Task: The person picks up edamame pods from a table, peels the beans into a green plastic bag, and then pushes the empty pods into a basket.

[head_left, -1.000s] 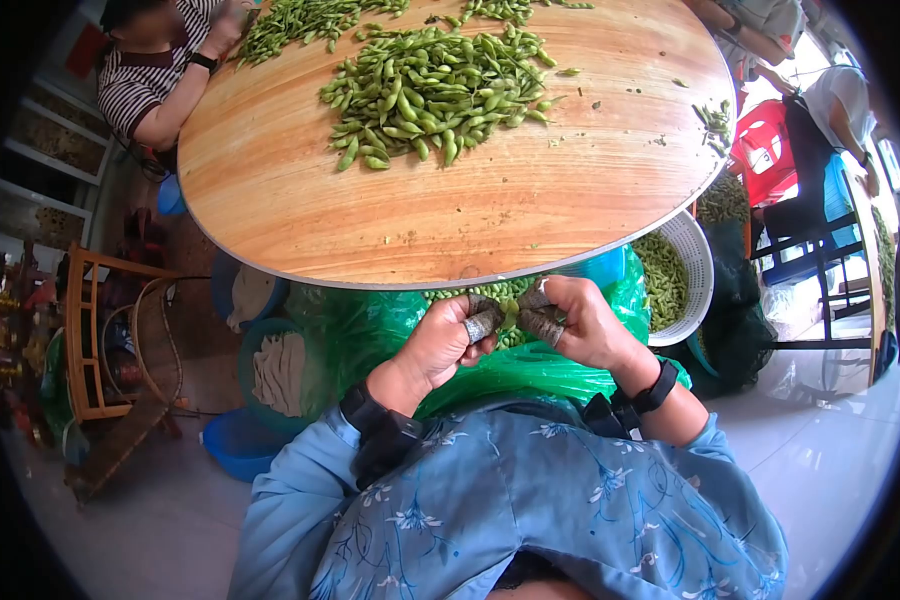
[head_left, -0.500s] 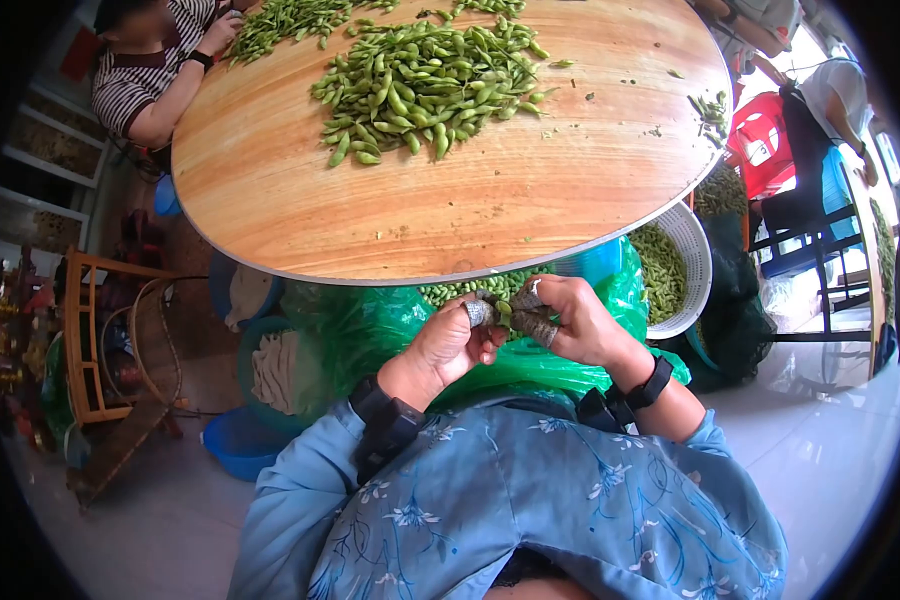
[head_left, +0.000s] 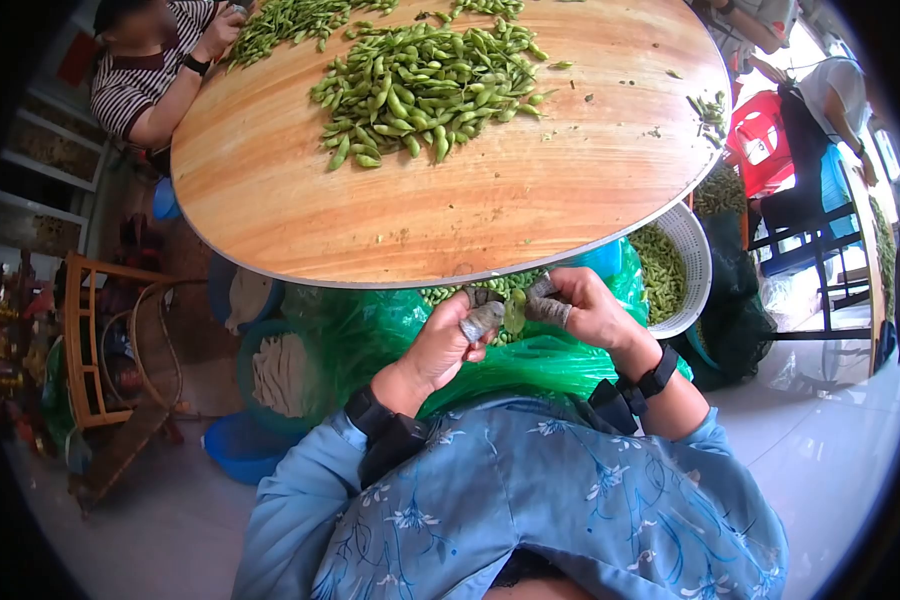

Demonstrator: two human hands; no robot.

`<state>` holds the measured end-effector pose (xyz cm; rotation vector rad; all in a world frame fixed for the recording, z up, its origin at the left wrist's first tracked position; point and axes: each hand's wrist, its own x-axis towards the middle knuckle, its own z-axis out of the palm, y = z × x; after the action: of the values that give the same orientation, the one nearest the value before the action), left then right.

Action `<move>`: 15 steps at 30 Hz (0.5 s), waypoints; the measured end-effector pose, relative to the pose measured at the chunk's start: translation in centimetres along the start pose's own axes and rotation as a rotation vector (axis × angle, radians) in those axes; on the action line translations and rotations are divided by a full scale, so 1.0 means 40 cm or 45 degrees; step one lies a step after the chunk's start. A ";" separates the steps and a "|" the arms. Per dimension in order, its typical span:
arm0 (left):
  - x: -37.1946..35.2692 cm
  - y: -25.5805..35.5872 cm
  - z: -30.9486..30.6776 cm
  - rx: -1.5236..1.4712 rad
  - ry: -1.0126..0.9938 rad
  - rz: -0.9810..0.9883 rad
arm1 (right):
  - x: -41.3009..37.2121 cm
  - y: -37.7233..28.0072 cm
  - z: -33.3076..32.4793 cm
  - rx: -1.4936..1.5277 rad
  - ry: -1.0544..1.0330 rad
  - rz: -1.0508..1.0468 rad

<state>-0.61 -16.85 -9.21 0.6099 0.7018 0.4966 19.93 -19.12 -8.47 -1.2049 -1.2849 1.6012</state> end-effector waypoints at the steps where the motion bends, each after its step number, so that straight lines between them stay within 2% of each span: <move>1: 0.001 -0.002 0.010 0.001 0.003 0.007 | -0.004 -0.014 0.005 0.007 -0.050 0.018; 3: 0.014 0.007 0.036 0.286 0.071 0.053 | 0.003 -0.028 0.009 -0.003 -0.122 0.047; 5: 0.026 -0.006 0.014 0.095 0.073 0.044 | 0.001 -0.045 0.009 -0.211 -0.033 0.070; 7: 0.030 -0.010 0.011 -0.009 0.137 0.009 | -0.003 -0.029 0.009 0.059 -0.014 -0.006; 10: 0.034 -0.020 0.028 -0.017 0.095 0.086 | -0.014 -0.029 0.020 0.166 -0.080 0.001; 15: 0.047 -0.041 0.035 -0.039 0.085 0.133 | -0.014 0.003 0.029 0.105 0.047 -0.012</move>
<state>2.00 -17.37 -10.27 0.6057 0.7264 0.6258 18.95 -19.99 -8.42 -1.1708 -1.1877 1.6024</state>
